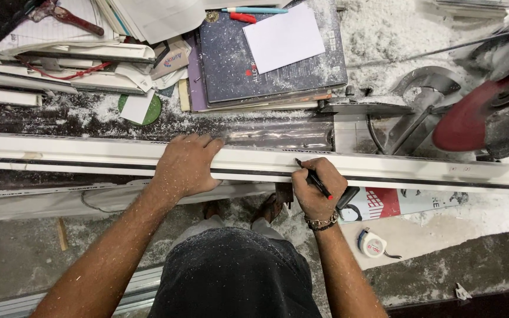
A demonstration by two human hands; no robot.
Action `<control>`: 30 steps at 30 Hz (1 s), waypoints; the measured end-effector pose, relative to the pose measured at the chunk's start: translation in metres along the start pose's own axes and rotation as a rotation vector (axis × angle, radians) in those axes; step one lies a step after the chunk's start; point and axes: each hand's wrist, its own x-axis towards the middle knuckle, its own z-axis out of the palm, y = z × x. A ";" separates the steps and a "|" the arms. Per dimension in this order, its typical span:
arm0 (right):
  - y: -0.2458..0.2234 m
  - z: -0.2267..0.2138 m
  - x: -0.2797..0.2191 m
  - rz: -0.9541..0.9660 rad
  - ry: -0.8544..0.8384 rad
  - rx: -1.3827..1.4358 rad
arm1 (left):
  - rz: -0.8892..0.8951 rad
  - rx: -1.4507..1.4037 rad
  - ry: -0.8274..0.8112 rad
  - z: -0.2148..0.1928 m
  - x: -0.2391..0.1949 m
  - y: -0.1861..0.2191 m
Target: Measure and cut white plastic or PVC framing channels using a miter saw.
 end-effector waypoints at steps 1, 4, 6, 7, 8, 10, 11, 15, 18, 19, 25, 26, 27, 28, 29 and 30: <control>0.000 0.000 -0.001 -0.010 -0.005 0.007 | -0.012 -0.002 -0.014 -0.001 -0.001 0.001; 0.000 0.000 0.000 -0.001 -0.013 0.016 | -0.017 0.005 -0.009 0.000 0.000 0.000; 0.000 0.000 0.000 0.019 -0.016 0.018 | -0.010 0.013 0.007 0.000 0.001 0.000; 0.000 0.000 0.000 0.024 -0.011 0.031 | -0.010 0.004 0.013 0.000 0.000 0.000; 0.000 0.000 0.000 0.030 -0.006 0.044 | -0.010 -0.005 0.018 0.000 0.000 0.001; 0.000 0.001 -0.001 0.021 0.012 0.021 | -0.008 -0.006 0.022 -0.001 0.000 0.001; 0.000 0.001 -0.001 0.013 0.030 -0.001 | -0.006 -0.007 0.025 -0.001 0.000 0.001; 0.000 0.002 0.001 0.013 0.014 0.009 | -0.007 -0.004 0.019 -0.003 -0.001 0.000; -0.001 -0.002 0.003 0.053 0.001 0.011 | 0.021 -0.015 0.060 0.000 0.000 -0.001; -0.002 -0.005 0.004 0.039 -0.038 0.058 | 0.009 -0.019 0.054 0.002 0.000 -0.001; 0.026 -0.014 -0.002 0.055 0.024 -0.020 | 0.012 -0.018 0.065 -0.001 0.001 -0.001; 0.028 -0.015 -0.004 0.041 0.053 -0.056 | 0.028 -0.008 0.063 -0.002 0.000 0.000; 0.024 -0.016 -0.002 0.044 0.052 -0.057 | 0.029 -0.008 0.060 0.000 0.000 -0.001; 0.020 -0.016 0.000 0.049 0.043 -0.047 | 0.026 -0.012 0.077 0.002 0.001 -0.002; 0.016 -0.017 0.001 0.055 0.034 -0.038 | 0.023 -0.015 0.094 0.004 0.001 -0.004; 0.016 -0.016 0.002 0.056 0.035 -0.038 | 0.024 -0.015 0.094 0.003 0.001 -0.003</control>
